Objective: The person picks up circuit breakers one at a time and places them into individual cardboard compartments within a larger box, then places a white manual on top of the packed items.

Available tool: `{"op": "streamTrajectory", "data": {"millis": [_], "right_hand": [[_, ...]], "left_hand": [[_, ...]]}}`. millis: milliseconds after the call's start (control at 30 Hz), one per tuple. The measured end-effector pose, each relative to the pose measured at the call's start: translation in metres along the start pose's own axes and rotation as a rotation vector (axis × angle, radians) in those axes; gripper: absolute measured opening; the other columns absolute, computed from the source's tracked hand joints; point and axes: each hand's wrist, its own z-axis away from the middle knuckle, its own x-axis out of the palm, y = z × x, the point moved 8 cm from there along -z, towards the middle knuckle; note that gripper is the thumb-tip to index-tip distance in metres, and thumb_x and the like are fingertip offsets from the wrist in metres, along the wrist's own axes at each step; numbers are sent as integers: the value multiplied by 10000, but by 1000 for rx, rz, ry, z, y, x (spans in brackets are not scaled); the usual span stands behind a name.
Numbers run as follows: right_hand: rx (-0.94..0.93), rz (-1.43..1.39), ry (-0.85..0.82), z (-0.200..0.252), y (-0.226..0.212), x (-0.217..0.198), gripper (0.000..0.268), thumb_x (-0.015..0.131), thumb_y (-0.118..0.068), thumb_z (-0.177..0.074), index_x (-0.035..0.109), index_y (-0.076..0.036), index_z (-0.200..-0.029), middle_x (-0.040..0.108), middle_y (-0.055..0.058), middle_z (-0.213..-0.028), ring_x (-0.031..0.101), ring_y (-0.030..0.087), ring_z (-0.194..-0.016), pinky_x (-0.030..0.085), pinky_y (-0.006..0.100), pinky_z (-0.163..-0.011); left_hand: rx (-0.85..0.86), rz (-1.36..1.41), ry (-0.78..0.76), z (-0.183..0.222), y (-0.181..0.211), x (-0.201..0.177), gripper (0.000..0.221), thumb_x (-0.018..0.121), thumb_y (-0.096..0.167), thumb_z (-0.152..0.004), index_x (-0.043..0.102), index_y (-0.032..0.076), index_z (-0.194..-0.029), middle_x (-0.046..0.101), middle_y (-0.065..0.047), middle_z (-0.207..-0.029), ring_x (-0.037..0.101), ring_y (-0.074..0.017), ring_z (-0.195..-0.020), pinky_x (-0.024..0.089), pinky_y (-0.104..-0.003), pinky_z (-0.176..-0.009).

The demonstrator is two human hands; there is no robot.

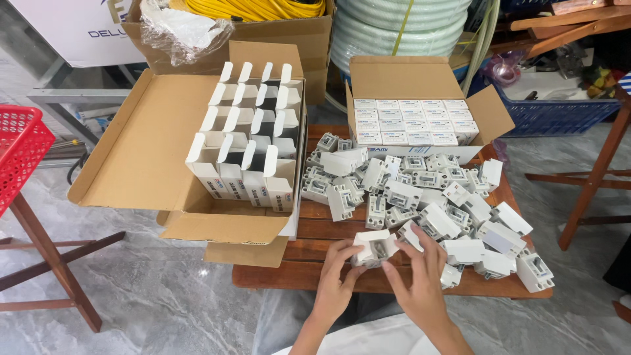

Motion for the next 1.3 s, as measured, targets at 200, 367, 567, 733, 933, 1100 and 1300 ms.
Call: {"op": "streamTrajectory", "data": {"millis": [200, 367, 567, 733, 933, 1100, 1300], "right_hand": [[-60, -274, -53, 7, -2, 8, 331, 704, -204, -1088, 789, -122, -1397, 695, 96, -1553, 634, 306, -1429, 501, 489, -1234], [-51, -442, -60, 1, -4, 10, 254, 698, -131, -1084, 781, -68, -1316, 556, 188, -1708, 544, 374, -1607, 483, 525, -1331], [66, -750, -37, 12, 19, 32, 218, 716, -16, -1059, 582, -99, -1209, 724, 213, -1525, 592, 415, -1603, 554, 502, -1273], [20, -501, -5, -7, 8, 22, 320, 702, -66, -1079, 719, -32, -1397, 803, 136, -1401, 723, 316, -1454, 609, 396, -1229], [-128, -460, 66, -13, 5, 22, 162, 674, -59, -1100, 768, -27, -1228, 817, 160, -1301, 790, 342, -1276, 632, 443, -1138], [-190, -458, 46, -12, 6, 23, 161, 704, -45, -1079, 787, -47, -1217, 781, 140, -1353, 759, 360, -1332, 629, 465, -1171], [-257, -418, 20, -3, 0, 21, 235, 717, -54, -1078, 772, -45, -1306, 717, 170, -1518, 678, 404, -1479, 574, 550, -1282]], "left_hand": [[73, 18, -1, -5, 24, -3, 338, 697, 12, -1109, 629, 172, -1399, 588, -130, -1531, 602, -325, -1460, 550, -429, -1143], [117, -22, 7, -5, 32, -2, 250, 677, -18, -1110, 702, 97, -1331, 593, -154, -1671, 570, -354, -1579, 531, -462, -1242], [125, 49, 39, -9, 35, -6, 317, 699, -112, -1044, 580, 78, -1267, 721, -188, -1513, 688, -365, -1462, 612, -464, -1147], [75, -33, 2, -12, 33, -9, 506, 765, 65, -1076, 576, 92, -1545, 708, -121, -1578, 663, -325, -1491, 551, -460, -1230], [146, 10, 4, -22, 50, -12, 234, 748, 97, -1104, 747, 76, -1337, 724, -147, -1467, 729, -308, -1374, 642, -399, -1090], [145, -5, -17, -27, 53, -13, 156, 722, 155, -1131, 797, 117, -1262, 708, -119, -1410, 725, -288, -1322, 668, -384, -981], [270, -183, -59, -20, 53, -15, 199, 793, 148, -1093, 800, 142, -1292, 647, -133, -1591, 763, -294, -1307, 676, -422, -1104]]}}
